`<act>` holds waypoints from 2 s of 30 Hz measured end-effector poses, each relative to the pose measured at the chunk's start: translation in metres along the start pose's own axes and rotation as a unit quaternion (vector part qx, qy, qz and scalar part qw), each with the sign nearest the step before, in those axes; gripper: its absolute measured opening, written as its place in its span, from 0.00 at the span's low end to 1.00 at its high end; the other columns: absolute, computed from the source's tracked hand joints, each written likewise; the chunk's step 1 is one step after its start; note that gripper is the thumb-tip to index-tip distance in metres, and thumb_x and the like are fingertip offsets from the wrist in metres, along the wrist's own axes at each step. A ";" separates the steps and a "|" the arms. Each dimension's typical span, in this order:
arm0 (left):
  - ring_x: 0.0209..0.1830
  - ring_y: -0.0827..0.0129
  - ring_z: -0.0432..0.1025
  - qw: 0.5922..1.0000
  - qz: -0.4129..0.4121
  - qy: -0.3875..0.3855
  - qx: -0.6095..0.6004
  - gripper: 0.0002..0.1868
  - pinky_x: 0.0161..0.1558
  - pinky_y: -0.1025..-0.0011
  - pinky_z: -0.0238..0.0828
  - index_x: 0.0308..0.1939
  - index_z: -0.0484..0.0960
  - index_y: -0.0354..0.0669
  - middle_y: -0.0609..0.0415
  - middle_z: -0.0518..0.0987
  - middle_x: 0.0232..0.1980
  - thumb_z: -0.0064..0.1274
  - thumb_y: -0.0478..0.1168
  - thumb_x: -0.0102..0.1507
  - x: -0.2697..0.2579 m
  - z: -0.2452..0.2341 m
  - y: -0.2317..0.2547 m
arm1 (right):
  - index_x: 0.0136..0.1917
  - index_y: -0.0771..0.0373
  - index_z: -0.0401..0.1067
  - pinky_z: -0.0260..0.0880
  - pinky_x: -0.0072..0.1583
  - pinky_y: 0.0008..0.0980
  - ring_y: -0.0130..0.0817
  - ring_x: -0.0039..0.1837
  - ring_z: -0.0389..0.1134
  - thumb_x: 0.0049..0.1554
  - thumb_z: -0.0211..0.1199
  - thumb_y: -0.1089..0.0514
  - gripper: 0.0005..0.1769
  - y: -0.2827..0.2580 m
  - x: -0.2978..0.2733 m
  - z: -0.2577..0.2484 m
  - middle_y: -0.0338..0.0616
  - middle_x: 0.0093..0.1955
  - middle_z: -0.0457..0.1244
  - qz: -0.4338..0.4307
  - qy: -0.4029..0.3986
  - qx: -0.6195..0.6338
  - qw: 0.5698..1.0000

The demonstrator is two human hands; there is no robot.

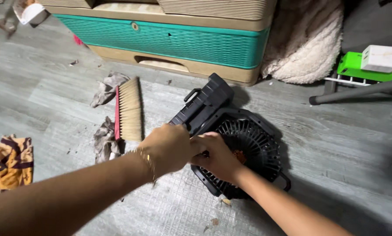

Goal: The person disassembles a portable fan on the floor, using a screwdriver to remove screws from the fan housing. They separate the fan cover from the base, manipulate the internal components, and reassemble the unit by screwing the cover back on.

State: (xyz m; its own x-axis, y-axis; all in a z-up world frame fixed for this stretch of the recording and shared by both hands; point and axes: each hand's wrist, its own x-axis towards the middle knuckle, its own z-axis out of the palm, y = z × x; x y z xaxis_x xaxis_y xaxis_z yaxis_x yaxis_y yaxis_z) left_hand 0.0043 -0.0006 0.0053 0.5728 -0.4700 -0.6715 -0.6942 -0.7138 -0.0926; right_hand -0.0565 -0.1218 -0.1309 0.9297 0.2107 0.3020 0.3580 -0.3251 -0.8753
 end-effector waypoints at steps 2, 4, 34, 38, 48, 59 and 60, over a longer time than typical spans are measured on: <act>0.39 0.56 0.82 0.991 0.063 0.019 0.120 0.15 0.38 0.61 0.83 0.57 0.82 0.58 0.50 0.82 0.39 0.53 0.48 0.67 0.010 0.001 -0.002 | 0.58 0.63 0.72 0.67 0.63 0.37 0.36 0.57 0.71 0.55 0.68 0.58 0.18 0.005 0.006 -0.015 0.46 0.54 0.71 0.054 -0.117 0.102 0.986; 0.42 0.53 0.82 0.998 0.022 0.051 0.021 0.15 0.42 0.60 0.81 0.49 0.85 0.47 0.46 0.83 0.41 0.55 0.50 0.66 0.016 0.002 -0.005 | 0.62 0.61 0.71 0.67 0.65 0.36 0.32 0.62 0.69 0.58 0.65 0.57 0.19 0.014 0.015 -0.030 0.44 0.60 0.70 0.119 -0.196 0.120 0.966; 0.38 0.65 0.83 0.958 0.222 -0.099 0.153 0.09 0.37 0.64 0.78 0.42 0.88 0.49 0.56 0.88 0.36 0.57 0.43 0.61 0.060 0.007 -0.008 | 0.58 0.59 0.74 0.58 0.68 0.43 0.43 0.66 0.64 0.52 0.70 0.55 0.20 0.023 0.004 -0.027 0.42 0.59 0.67 -0.006 -0.098 -0.065 0.993; 0.47 0.55 0.80 0.997 -0.012 -0.048 -0.065 0.14 0.44 0.62 0.79 0.46 0.86 0.43 0.47 0.83 0.47 0.59 0.48 0.64 0.026 -0.004 0.000 | 0.58 0.61 0.73 0.58 0.68 0.44 0.45 0.67 0.63 0.51 0.69 0.57 0.21 0.033 -0.001 -0.020 0.44 0.60 0.66 -0.013 -0.071 -0.054 0.996; 0.46 0.60 0.81 0.992 0.097 0.060 0.060 0.09 0.42 0.64 0.81 0.44 0.88 0.46 0.52 0.85 0.46 0.57 0.43 0.64 -0.013 -0.021 0.045 | 0.47 0.62 0.76 0.66 0.63 0.44 0.47 0.61 0.70 0.52 0.64 0.67 0.09 0.019 -0.024 -0.018 0.49 0.53 0.71 -0.030 -0.026 -0.019 0.999; 0.19 0.71 0.67 0.885 -0.149 -0.220 -0.382 0.27 0.22 0.66 0.56 0.45 0.84 0.35 0.53 0.80 0.24 0.62 0.59 0.64 0.056 0.028 -0.020 | 0.45 0.63 0.75 0.66 0.50 0.45 0.44 0.44 0.70 0.48 0.72 0.62 0.11 -0.018 -0.007 -0.002 0.44 0.40 0.69 -0.122 0.075 -0.081 0.986; 0.19 0.69 0.69 0.880 -0.156 -0.200 -0.400 0.22 0.20 0.65 0.57 0.43 0.84 0.36 0.52 0.79 0.24 0.56 0.55 0.66 0.059 0.029 -0.021 | 0.45 0.63 0.75 0.66 0.50 0.44 0.44 0.42 0.70 0.49 0.71 0.63 0.10 -0.018 -0.007 -0.003 0.44 0.39 0.69 -0.135 0.084 -0.071 0.985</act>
State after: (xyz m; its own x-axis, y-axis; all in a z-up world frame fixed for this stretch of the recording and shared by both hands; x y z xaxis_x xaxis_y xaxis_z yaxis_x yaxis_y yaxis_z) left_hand 0.0403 0.0021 -0.0538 0.3705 -0.0791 -0.9254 0.0918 -0.9884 0.1212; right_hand -0.0688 -0.1201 -0.1162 0.7955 0.1553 0.5857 0.5920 -0.4055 -0.6965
